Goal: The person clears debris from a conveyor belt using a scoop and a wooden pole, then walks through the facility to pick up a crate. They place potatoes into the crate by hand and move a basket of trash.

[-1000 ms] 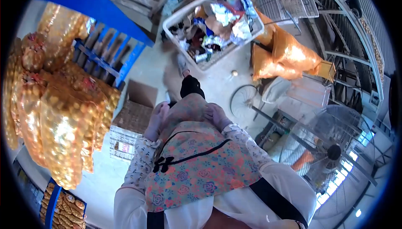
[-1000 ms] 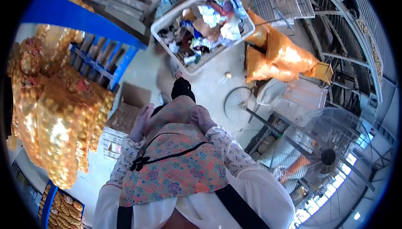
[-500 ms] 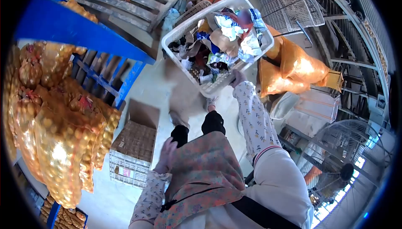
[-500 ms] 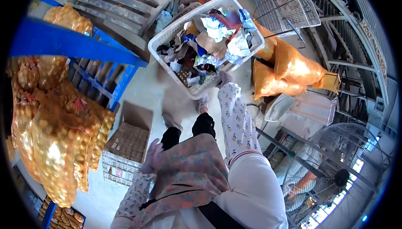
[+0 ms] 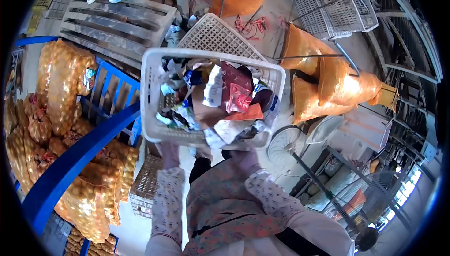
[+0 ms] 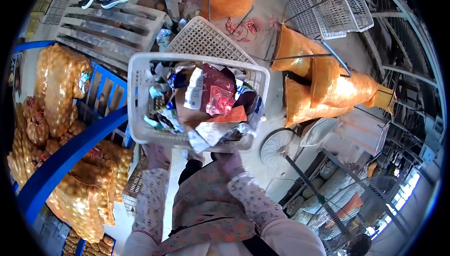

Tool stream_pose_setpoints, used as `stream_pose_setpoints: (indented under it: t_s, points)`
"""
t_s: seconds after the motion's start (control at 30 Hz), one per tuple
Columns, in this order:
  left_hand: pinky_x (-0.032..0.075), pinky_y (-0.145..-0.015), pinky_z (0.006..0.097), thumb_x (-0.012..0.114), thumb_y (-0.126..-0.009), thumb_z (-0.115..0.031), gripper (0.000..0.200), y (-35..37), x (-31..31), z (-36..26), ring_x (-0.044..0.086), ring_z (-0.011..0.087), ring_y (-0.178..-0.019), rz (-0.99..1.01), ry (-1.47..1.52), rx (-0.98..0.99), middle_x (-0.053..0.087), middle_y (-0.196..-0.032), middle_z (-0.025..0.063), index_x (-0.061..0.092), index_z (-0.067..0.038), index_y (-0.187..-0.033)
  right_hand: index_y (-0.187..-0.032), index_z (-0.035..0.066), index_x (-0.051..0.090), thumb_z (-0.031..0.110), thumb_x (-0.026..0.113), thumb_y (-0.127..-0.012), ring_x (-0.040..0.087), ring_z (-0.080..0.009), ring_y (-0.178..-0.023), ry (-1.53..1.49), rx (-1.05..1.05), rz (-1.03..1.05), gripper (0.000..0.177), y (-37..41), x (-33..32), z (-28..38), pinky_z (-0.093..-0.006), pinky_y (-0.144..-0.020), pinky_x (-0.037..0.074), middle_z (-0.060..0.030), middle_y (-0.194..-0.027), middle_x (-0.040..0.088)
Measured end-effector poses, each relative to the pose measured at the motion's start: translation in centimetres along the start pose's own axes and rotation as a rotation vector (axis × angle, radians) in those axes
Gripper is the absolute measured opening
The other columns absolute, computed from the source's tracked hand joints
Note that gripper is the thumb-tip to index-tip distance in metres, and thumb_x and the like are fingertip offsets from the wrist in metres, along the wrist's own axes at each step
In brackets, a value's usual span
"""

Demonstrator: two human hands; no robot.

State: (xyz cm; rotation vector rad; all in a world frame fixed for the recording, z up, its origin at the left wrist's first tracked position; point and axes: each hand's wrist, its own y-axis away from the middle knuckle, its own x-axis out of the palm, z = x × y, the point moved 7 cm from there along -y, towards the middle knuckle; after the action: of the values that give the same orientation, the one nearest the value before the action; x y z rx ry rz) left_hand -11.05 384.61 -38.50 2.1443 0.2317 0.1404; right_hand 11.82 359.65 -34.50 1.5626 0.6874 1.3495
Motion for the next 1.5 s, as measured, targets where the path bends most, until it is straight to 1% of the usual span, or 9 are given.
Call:
stream_pose_setpoints:
  t_s: [0.27, 0.47, 0.63, 0.77, 0.9, 1.0, 1.1, 1.23, 1.5]
  points:
    - [0.047, -0.070, 0.0258, 0.062, -0.088, -0.007, 0.044, -5.3, 18.1, -11.4, 0.057, 0.0099, -0.086, 0.386, -0.336, 0.285, 0.058, -0.107, -0.0001, 0.049, -0.016, -0.129, -0.111, 0.004, 0.060, 0.019, 0.055, -0.093, 0.066, -0.0267, -0.082, -0.099, 0.014, -0.396, 0.025, -1.8, 1.2, 2.7, -0.0324, -0.066, 0.060, -0.0142, -0.103, 0.066]
    - [0.049, -0.088, 0.0354, 0.065, -0.087, -0.010, 0.058, -9.2, 16.7, -5.9, 0.061, 0.0169, -0.096, 0.373, 0.199, 0.035, 0.061, -0.112, 0.0041, 0.042, -0.014, -0.140, -0.110, -0.005, 0.055, 0.012, 0.054, -0.093, 0.062, -0.0300, -0.106, -0.065, -0.054, -0.129, 0.025, -4.6, 3.0, 4.9, -0.0362, -0.084, 0.059, -0.0221, -0.109, 0.063]
    - [0.018, -0.113, 0.0515, 0.068, -0.080, -0.044, 0.055, -20.6, 9.2, 6.1, 0.017, 0.0409, -0.141, 0.219, -1.355, 0.513, 0.028, -0.150, 0.0184, 0.055, -0.033, -0.131, -0.119, -0.001, 0.055, 0.040, 0.052, -0.090, 0.063, -0.0351, -0.097, 0.293, -0.123, -0.351, 0.050, -4.4, 2.2, 4.5, -0.0436, -0.081, 0.053, -0.0205, -0.107, 0.064]
    - [0.004, -0.111, 0.0651, 0.066, -0.076, -0.058, 0.061, -33.1, 11.2, 7.4, -0.007, 0.0496, -0.142, 0.150, -1.599, 0.424, 0.002, -0.158, 0.0222, 0.053, -0.039, -0.132, -0.129, -0.002, 0.049, 0.056, 0.052, -0.085, 0.054, -0.0282, -0.095, 0.421, -0.221, -0.174, 0.073, -5.4, 1.4, 4.2, -0.0444, -0.086, 0.046, -0.0149, -0.111, 0.059]
    - [0.002, -0.114, 0.0597, 0.072, -0.066, -0.054, 0.052, -46.3, 13.8, 9.2, 0.004, 0.0457, -0.143, 0.103, -1.398, 0.692, 0.021, -0.153, 0.0229, 0.065, -0.041, -0.116, -0.126, 0.002, 0.051, 0.059, 0.054, -0.082, 0.054, -0.0267, -0.092, 0.568, -0.292, -0.170, 0.073, -5.6, 2.0, 4.6, -0.0422, -0.077, 0.047, -0.0100, -0.108, 0.059]
    - [0.041, -0.100, 0.0454, 0.072, -0.070, -0.044, 0.058, -49.8, 14.7, 11.5, 0.054, 0.0351, -0.115, 0.267, -1.039, 0.332, 0.058, -0.123, 0.0197, 0.065, -0.013, -0.118, -0.122, 0.006, 0.055, 0.063, 0.054, -0.080, 0.054, -0.0256, -0.090, 0.588, -0.248, -0.219, 0.071, -6.0, 3.6, 4.1, -0.0419, -0.077, 0.046, -0.0089, -0.108, 0.061]
    - [0.049, -0.084, 0.0398, 0.064, -0.084, -0.021, 0.036, -38.9, 12.3, 9.0, 0.060, 0.0293, -0.090, 0.216, -0.686, 0.588, 0.063, -0.105, 0.0123, 0.059, 0.001, -0.112, -0.129, 0.004, 0.051, 0.060, 0.048, -0.084, 0.054, -0.0293, -0.103, 0.575, -0.234, -0.234, 0.072, -5.2, 4.5, 4.0, -0.0442, -0.088, 0.042, -0.0128, -0.117, 0.060]
    - [0.037, -0.103, 0.0364, 0.058, -0.093, -0.013, 0.047, -18.0, 6.5, 3.5, 0.044, 0.0264, -0.124, 0.226, -0.453, 0.522, 0.048, -0.128, 0.0185, 0.043, -0.001, -0.136, -0.136, 0.001, 0.045, 0.048, 0.041, -0.090, 0.051, -0.0401, -0.118, 0.337, -0.263, -0.443, 0.066, -4.6, 0.9, 4.5, -0.0519, -0.104, 0.037, -0.0228, -0.127, 0.054]
    - [0.026, -0.109, 0.0512, 0.046, -0.096, -0.029, 0.058, 13.5, 22.2, -13.7, 0.041, 0.0410, -0.128, 0.310, -1.087, 1.791, 0.038, -0.142, 0.0268, 0.036, 0.007, -0.140, -0.133, 0.003, 0.044, 0.041, 0.045, -0.094, 0.056, -0.0339, -0.114, 0.359, -0.294, -0.206, 0.055, -5.9, 2.8, 4.1, -0.0496, -0.096, 0.047, -0.0160, -0.128, 0.054]
